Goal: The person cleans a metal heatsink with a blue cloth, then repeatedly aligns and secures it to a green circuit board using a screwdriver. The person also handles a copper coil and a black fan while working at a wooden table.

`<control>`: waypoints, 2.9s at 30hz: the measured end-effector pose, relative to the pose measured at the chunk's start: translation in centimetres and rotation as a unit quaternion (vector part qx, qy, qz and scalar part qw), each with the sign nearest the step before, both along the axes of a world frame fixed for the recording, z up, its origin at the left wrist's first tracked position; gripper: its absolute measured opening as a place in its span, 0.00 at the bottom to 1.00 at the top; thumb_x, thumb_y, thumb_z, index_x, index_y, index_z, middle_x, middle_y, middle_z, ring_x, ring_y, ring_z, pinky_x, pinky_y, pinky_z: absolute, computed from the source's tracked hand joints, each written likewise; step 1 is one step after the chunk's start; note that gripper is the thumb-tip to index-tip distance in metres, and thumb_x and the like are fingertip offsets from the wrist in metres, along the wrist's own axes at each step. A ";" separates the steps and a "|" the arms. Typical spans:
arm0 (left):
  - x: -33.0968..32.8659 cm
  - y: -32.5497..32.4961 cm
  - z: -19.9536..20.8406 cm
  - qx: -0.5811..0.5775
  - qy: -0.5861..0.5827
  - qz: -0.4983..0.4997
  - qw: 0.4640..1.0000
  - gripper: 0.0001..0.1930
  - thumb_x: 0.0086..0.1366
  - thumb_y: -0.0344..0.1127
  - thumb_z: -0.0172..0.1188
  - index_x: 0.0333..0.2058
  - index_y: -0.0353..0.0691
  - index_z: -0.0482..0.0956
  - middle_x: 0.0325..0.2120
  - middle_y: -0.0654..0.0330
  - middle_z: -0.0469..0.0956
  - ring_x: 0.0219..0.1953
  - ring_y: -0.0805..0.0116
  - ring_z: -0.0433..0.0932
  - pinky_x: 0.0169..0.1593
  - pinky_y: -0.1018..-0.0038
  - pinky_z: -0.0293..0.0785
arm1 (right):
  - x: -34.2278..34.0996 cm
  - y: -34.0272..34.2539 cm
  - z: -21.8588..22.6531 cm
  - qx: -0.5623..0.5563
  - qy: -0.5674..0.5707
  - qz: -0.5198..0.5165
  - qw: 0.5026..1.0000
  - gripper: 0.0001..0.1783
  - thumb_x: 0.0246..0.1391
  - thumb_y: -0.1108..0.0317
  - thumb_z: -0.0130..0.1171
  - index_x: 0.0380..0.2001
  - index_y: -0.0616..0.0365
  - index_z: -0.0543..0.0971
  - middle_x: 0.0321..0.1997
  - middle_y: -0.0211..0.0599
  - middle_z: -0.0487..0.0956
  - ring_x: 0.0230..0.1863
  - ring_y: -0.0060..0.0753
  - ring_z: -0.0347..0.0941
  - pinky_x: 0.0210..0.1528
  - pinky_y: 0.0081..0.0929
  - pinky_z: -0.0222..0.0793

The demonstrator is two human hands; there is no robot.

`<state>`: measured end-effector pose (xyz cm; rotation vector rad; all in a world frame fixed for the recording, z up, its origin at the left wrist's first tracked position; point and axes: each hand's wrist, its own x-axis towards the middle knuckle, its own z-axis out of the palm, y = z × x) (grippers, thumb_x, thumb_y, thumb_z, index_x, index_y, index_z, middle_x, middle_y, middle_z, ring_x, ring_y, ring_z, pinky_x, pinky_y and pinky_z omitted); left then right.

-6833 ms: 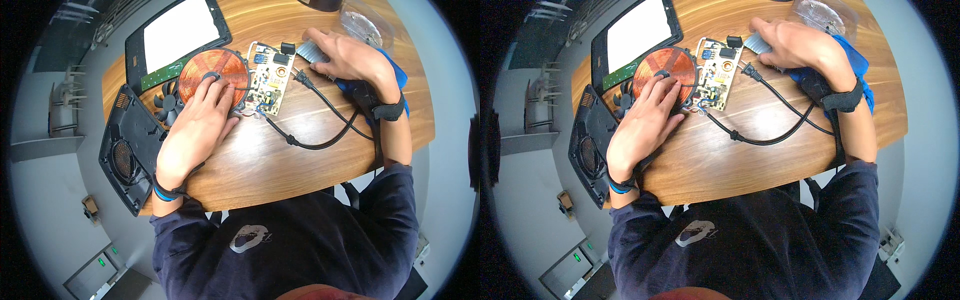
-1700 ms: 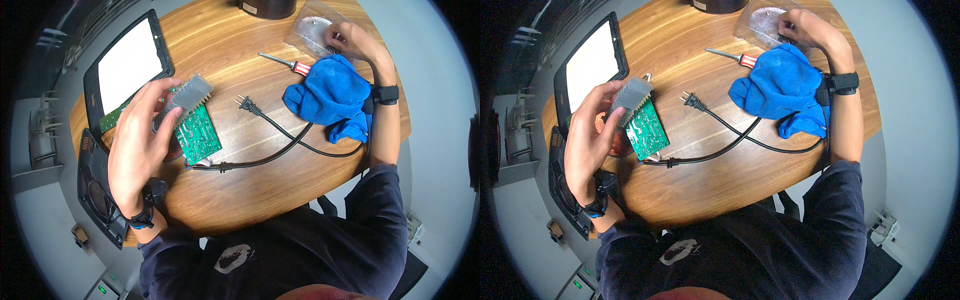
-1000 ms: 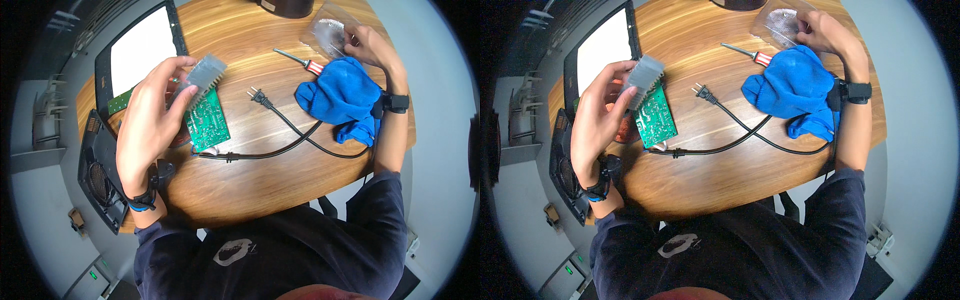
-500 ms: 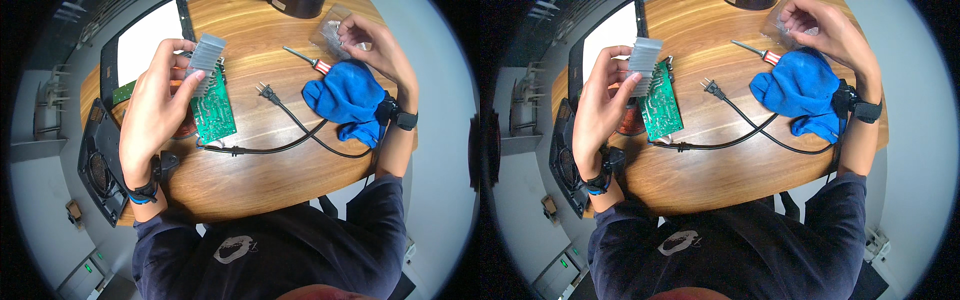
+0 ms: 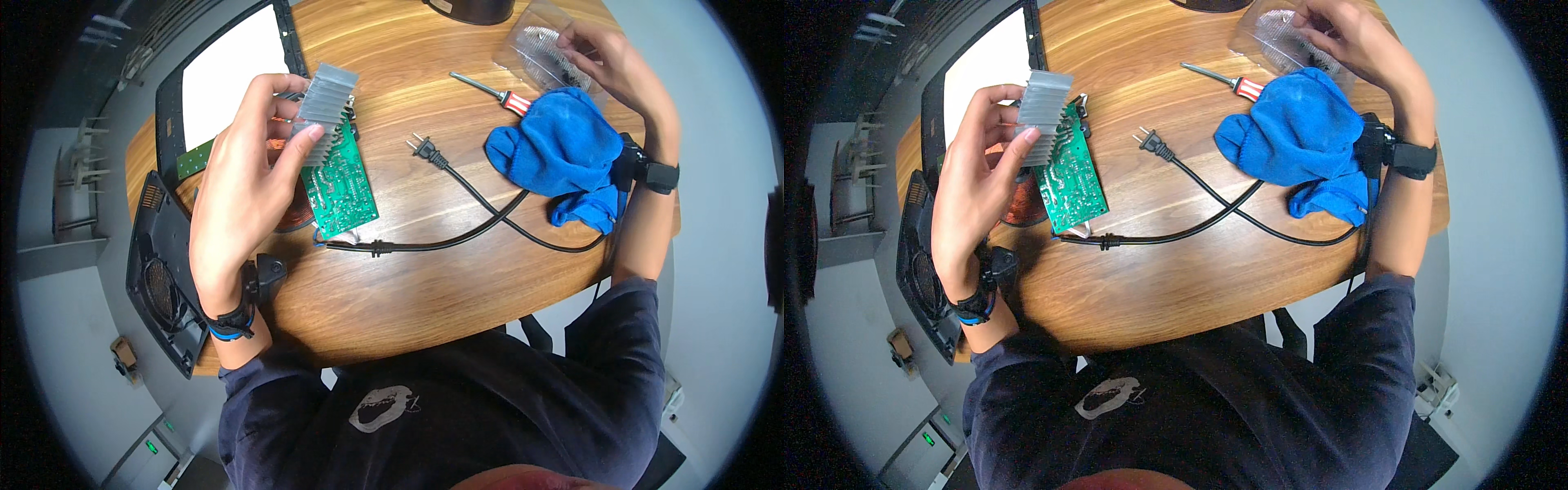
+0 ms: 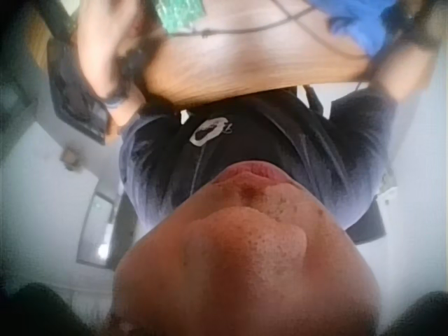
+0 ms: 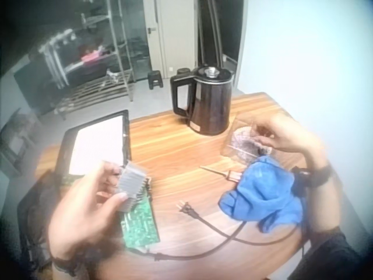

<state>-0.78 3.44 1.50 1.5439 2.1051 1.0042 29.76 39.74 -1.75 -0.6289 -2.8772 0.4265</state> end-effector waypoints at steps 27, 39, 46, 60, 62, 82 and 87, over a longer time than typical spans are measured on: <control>-0.3 0.0 -0.2 -0.014 0.010 -0.002 1.000 0.19 0.73 0.28 0.67 0.60 0.38 0.75 0.42 0.50 0.86 0.42 0.62 0.87 0.45 0.63 0.85 | -0.8 2.3 -3.9 0.004 -0.058 0.029 0.998 0.06 0.57 0.79 0.68 0.36 0.62 0.80 0.35 0.44 0.82 0.37 0.42 0.81 0.42 0.37 0.78; -0.3 -0.1 0.0 0.002 0.003 -0.004 1.000 0.19 0.74 0.28 0.67 0.60 0.37 0.75 0.42 0.50 0.87 0.42 0.61 0.88 0.44 0.64 0.86 | -0.8 1.0 -3.1 0.012 -0.052 -0.013 0.998 0.08 0.59 0.78 0.66 0.41 0.60 0.81 0.38 0.42 0.84 0.39 0.42 0.82 0.46 0.38 0.80; -0.6 -0.3 -0.1 0.007 0.004 0.014 1.000 0.19 0.76 0.30 0.65 0.61 0.36 0.72 0.41 0.47 0.90 0.36 0.60 0.88 0.43 0.64 0.84 | -0.8 1.2 -2.8 -0.007 -0.078 -0.014 0.997 0.09 0.57 0.78 0.65 0.41 0.61 0.81 0.42 0.39 0.84 0.41 0.39 0.82 0.45 0.36 0.80; -1.7 0.2 -1.5 0.032 -0.103 -0.019 0.994 0.25 0.80 0.29 0.61 0.70 0.39 0.68 0.43 0.49 0.89 0.44 0.68 0.89 0.48 0.70 0.84 | 0.7 -0.1 -0.1 0.050 0.031 0.002 0.998 0.08 0.64 0.74 0.68 0.44 0.64 0.84 0.43 0.44 0.87 0.45 0.42 0.86 0.48 0.37 0.82; -1.7 0.2 -1.4 0.025 -0.112 -0.022 0.993 0.26 0.81 0.27 0.59 0.73 0.40 0.65 0.46 0.54 0.88 0.45 0.75 0.84 0.48 0.75 0.81 | 0.8 -0.8 0.9 0.040 0.037 -0.014 0.998 0.08 0.65 0.73 0.68 0.44 0.65 0.83 0.42 0.44 0.87 0.44 0.40 0.86 0.48 0.36 0.82; -2.4 1.0 -2.0 0.044 -0.106 -0.074 0.991 0.21 0.80 0.28 0.62 0.67 0.37 0.71 0.41 0.59 0.87 0.44 0.77 0.84 0.50 0.78 0.82 | -7.5 -12.9 1.7 -0.083 0.058 0.148 0.984 0.07 0.61 0.75 0.69 0.41 0.63 0.82 0.36 0.46 0.86 0.38 0.44 0.86 0.44 0.38 0.81; -2.2 0.6 -1.7 0.043 -0.087 -0.065 0.993 0.21 0.79 0.28 0.62 0.67 0.37 0.72 0.40 0.59 0.86 0.44 0.78 0.83 0.50 0.79 0.82 | -10.5 -12.8 -1.8 -0.045 0.005 0.178 0.983 0.09 0.60 0.72 0.71 0.41 0.62 0.82 0.38 0.49 0.86 0.42 0.56 0.84 0.45 0.44 0.80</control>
